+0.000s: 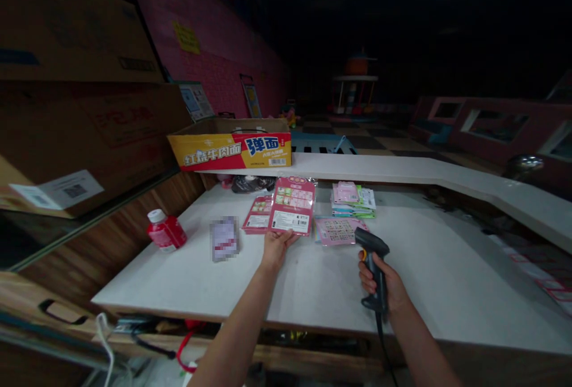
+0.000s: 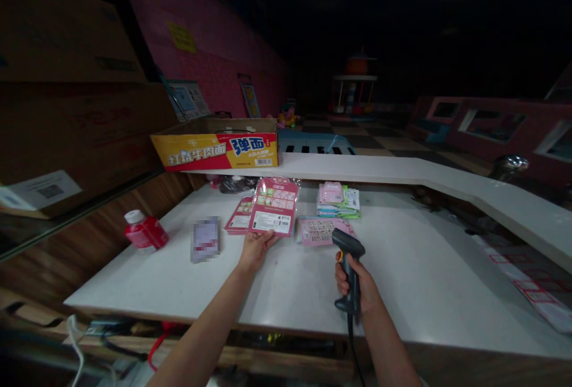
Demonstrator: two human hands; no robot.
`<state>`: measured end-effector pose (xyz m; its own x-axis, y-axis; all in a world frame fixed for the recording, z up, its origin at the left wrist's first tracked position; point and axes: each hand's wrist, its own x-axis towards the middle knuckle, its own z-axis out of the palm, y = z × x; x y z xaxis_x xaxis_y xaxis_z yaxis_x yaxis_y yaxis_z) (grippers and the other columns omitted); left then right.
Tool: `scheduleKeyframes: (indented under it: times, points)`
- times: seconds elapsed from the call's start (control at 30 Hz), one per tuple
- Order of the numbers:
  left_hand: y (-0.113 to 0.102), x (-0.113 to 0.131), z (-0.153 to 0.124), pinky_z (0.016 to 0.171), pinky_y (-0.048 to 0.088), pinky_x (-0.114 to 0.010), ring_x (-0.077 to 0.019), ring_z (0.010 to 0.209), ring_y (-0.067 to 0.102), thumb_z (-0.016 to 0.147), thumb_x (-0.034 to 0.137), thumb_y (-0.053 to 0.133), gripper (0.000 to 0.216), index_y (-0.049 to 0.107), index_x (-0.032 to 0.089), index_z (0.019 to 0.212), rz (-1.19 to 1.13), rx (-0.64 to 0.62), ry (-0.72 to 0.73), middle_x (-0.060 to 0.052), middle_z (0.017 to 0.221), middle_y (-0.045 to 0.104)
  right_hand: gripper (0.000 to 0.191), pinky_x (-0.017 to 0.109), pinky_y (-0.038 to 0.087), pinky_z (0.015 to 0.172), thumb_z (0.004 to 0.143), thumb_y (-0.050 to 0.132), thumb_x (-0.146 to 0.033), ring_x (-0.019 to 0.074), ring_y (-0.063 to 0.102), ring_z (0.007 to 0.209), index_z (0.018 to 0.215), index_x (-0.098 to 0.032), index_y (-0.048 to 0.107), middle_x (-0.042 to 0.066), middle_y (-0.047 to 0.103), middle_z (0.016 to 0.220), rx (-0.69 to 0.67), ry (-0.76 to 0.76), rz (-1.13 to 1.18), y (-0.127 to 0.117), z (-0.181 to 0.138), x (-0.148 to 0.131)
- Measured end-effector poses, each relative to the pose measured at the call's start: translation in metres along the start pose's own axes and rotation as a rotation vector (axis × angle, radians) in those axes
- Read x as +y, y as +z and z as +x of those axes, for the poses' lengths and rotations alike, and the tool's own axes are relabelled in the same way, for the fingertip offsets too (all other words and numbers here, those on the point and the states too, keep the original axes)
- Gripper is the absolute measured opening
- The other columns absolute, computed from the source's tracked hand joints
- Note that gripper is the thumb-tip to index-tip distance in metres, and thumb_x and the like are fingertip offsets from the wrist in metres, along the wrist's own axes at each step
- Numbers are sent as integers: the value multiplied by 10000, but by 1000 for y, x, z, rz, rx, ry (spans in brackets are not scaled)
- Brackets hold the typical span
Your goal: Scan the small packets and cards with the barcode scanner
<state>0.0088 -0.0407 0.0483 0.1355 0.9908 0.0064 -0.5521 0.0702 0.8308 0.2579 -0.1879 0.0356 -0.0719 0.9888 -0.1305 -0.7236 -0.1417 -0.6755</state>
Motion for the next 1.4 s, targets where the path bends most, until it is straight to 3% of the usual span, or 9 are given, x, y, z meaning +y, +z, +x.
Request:
scheduleKeyframes:
  times: [0.23,0.43,0.63,0.77,1.1,1.4]
  points:
    - [-5,-14,4,912,550,-429,-234,919,705,544,281,877,440,682,146,915,-77,120,123,-78,952,750,449,186,351,326,665,781,-527,93,472,353,889,-207,560,-58,559,499,283,-27,-354,45,5,12]
    - [-8,-17,3,945,537,-417,-237,986,689,584,275,855,410,684,141,931,-67,139,123,-80,998,745,454,203,385,315,648,774,-542,113,503,350,824,-200,532,-51,577,475,235,-42,-521,98,11,27]
    - [-3,-17,2,926,549,-386,-226,1010,683,655,250,802,331,668,140,936,-3,158,105,-83,1011,735,452,201,390,317,650,771,-542,114,505,347,811,-198,527,-55,573,465,235,-65,-549,116,12,30]
    - [-2,-18,3,906,554,-353,-207,961,695,646,239,802,268,675,130,856,-35,154,111,-75,955,739,473,206,388,307,624,776,-560,110,485,334,789,-195,525,-57,561,451,263,-75,-548,118,11,26]
    - [-6,-17,3,929,540,-399,-241,999,681,603,294,845,428,669,129,956,-29,136,105,-91,1025,736,472,203,389,316,635,780,-553,109,487,353,817,-190,539,-50,570,467,256,-61,-530,110,11,26]
    - [-7,-15,4,867,554,-358,-242,996,677,579,442,852,534,641,145,969,1,206,195,-109,1052,725,401,190,365,341,679,798,-470,92,477,367,869,-194,577,-49,559,516,237,-24,-350,52,5,10]
